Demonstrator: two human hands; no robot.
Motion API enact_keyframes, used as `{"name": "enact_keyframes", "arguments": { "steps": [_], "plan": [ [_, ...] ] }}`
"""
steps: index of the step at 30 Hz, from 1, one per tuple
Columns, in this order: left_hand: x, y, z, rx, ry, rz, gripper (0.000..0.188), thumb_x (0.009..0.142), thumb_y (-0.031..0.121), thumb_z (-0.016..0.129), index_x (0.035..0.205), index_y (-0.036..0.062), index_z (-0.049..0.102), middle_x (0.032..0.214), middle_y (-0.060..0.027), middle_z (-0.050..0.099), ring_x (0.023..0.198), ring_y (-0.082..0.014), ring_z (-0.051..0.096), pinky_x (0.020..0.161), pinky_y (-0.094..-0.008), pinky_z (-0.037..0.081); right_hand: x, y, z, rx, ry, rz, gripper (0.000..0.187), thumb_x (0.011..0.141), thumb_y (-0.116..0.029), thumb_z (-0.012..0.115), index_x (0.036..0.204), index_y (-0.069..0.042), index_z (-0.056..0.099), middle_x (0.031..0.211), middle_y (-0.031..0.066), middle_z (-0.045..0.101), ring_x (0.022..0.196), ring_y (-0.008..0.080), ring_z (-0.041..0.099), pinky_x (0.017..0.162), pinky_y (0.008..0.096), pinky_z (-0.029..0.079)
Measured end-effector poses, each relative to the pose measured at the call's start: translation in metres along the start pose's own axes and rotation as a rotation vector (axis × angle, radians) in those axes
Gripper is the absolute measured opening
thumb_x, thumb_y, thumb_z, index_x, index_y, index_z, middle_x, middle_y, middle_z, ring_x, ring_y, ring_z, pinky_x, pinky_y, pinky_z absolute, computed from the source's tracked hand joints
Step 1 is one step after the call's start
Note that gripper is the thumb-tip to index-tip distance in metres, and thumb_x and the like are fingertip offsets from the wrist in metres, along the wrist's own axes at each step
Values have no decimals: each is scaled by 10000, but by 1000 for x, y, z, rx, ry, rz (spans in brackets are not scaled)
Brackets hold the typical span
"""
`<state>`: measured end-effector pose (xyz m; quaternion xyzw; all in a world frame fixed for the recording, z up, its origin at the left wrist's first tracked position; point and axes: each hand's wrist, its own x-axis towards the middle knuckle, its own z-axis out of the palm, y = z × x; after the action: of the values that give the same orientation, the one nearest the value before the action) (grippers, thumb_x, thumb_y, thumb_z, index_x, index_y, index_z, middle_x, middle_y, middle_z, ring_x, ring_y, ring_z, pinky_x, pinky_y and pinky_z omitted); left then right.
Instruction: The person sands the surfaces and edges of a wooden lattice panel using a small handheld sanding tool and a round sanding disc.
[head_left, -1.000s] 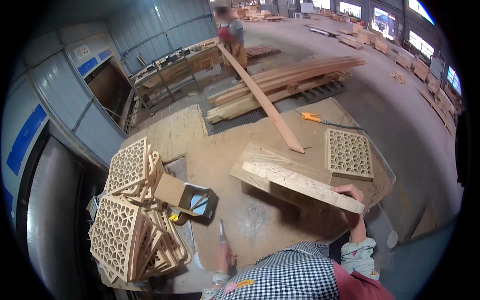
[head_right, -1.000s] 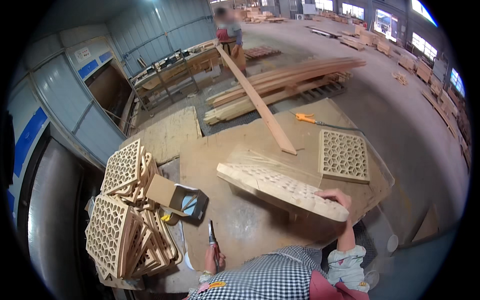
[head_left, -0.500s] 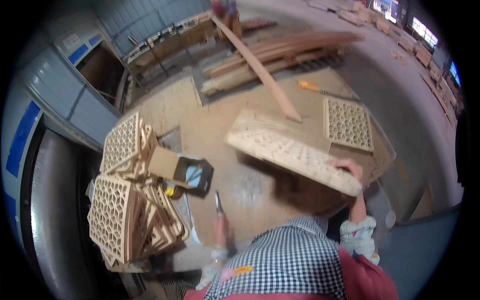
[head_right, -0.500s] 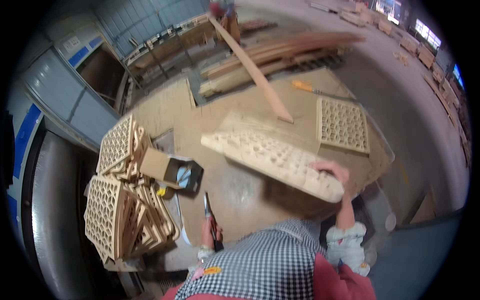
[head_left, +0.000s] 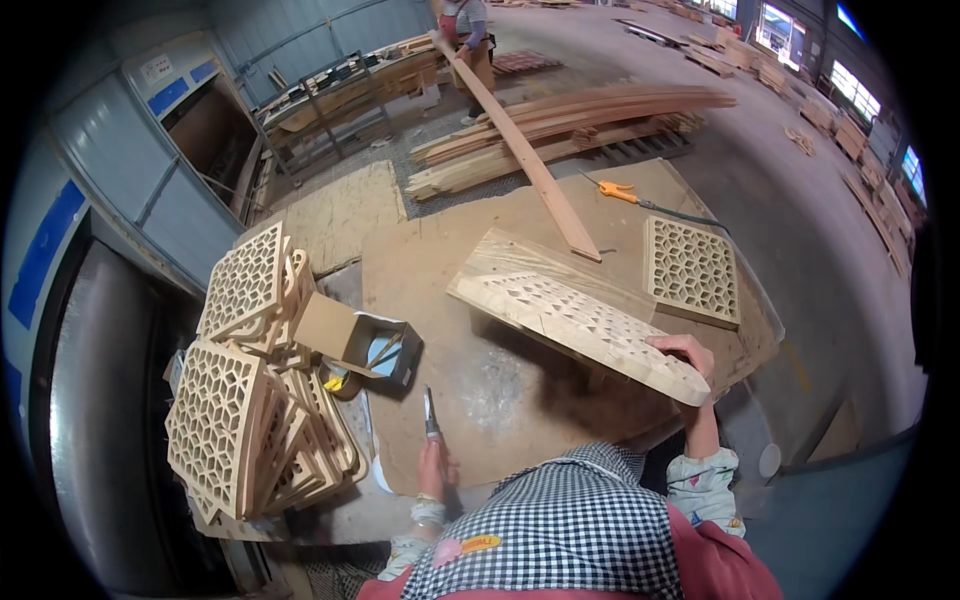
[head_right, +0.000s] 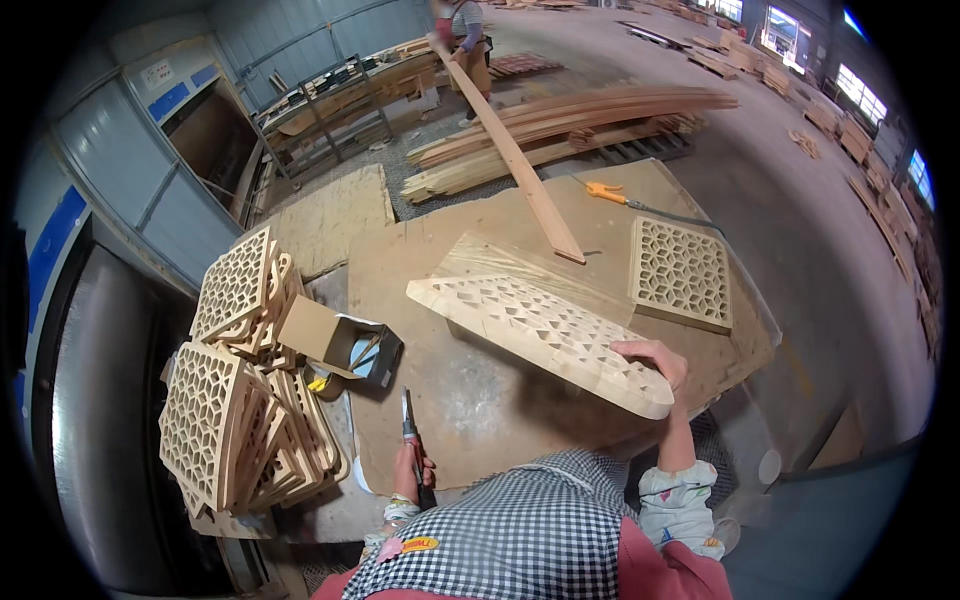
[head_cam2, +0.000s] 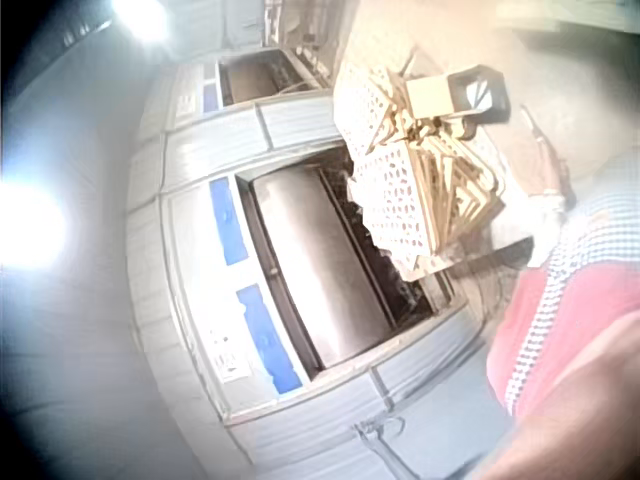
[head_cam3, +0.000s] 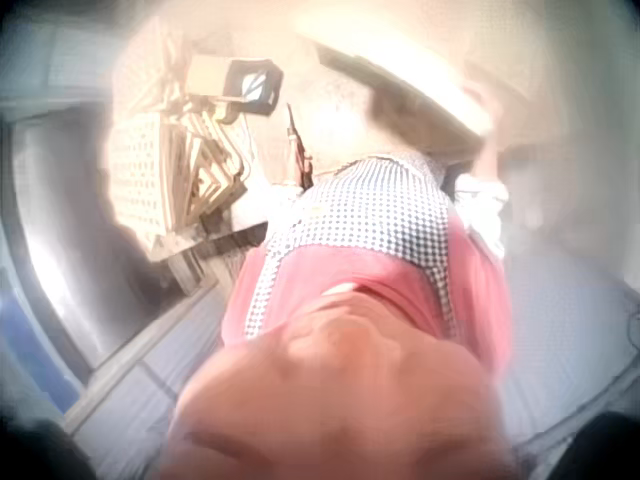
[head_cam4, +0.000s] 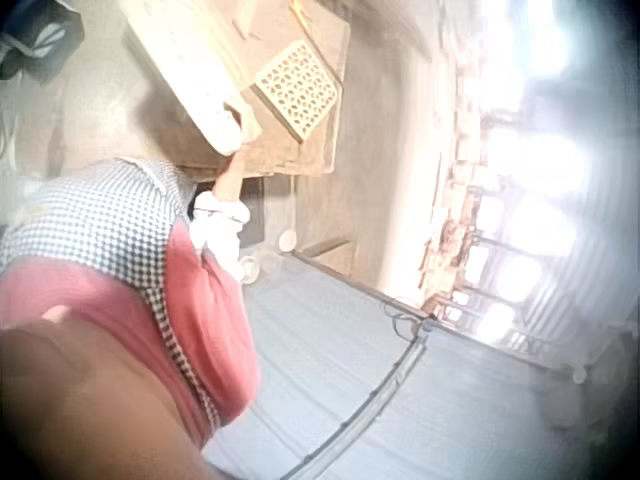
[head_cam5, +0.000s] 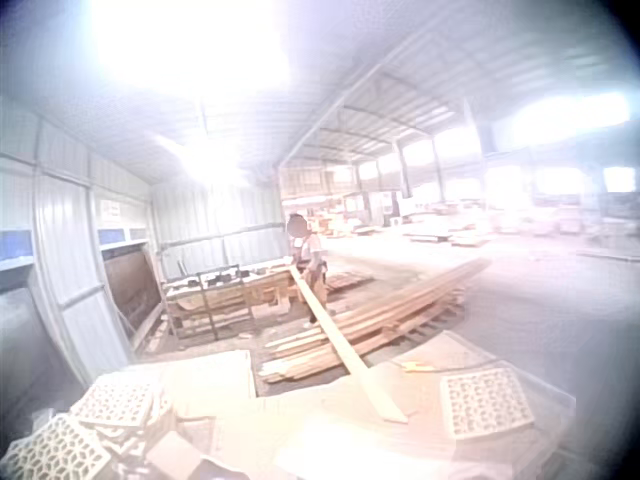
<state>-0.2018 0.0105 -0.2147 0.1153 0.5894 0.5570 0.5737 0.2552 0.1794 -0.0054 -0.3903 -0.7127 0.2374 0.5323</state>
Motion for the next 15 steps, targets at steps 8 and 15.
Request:
{"name": "enact_keyframes", "arguments": {
  "steps": [8, 15],
  "plan": [
    [6, -4, -8, 25, 17, 1, 321, 1114, 446, 534, 1216, 149, 598, 727, -60, 637, 433, -144, 512, 384, -291, 398, -2, -5, 6, -44, 6, 11, 241, 977, -171, 769, 1110, 22, 718, 1095, 154, 791, 992, 222, 769, 908, 338, 608],
    [13, -13, -15, 33, 19, 34, 342, 1106, 430, 549, 1178, 96, 569, 723, -82, 642, 417, -155, 518, 369, -308, 407, -1, 0, 6, 38, 70, 121, 254, 948, -158, 790, 1114, 26, 734, 1091, 145, 796, 1001, 198, 767, 885, 319, 606]
  ]
}}
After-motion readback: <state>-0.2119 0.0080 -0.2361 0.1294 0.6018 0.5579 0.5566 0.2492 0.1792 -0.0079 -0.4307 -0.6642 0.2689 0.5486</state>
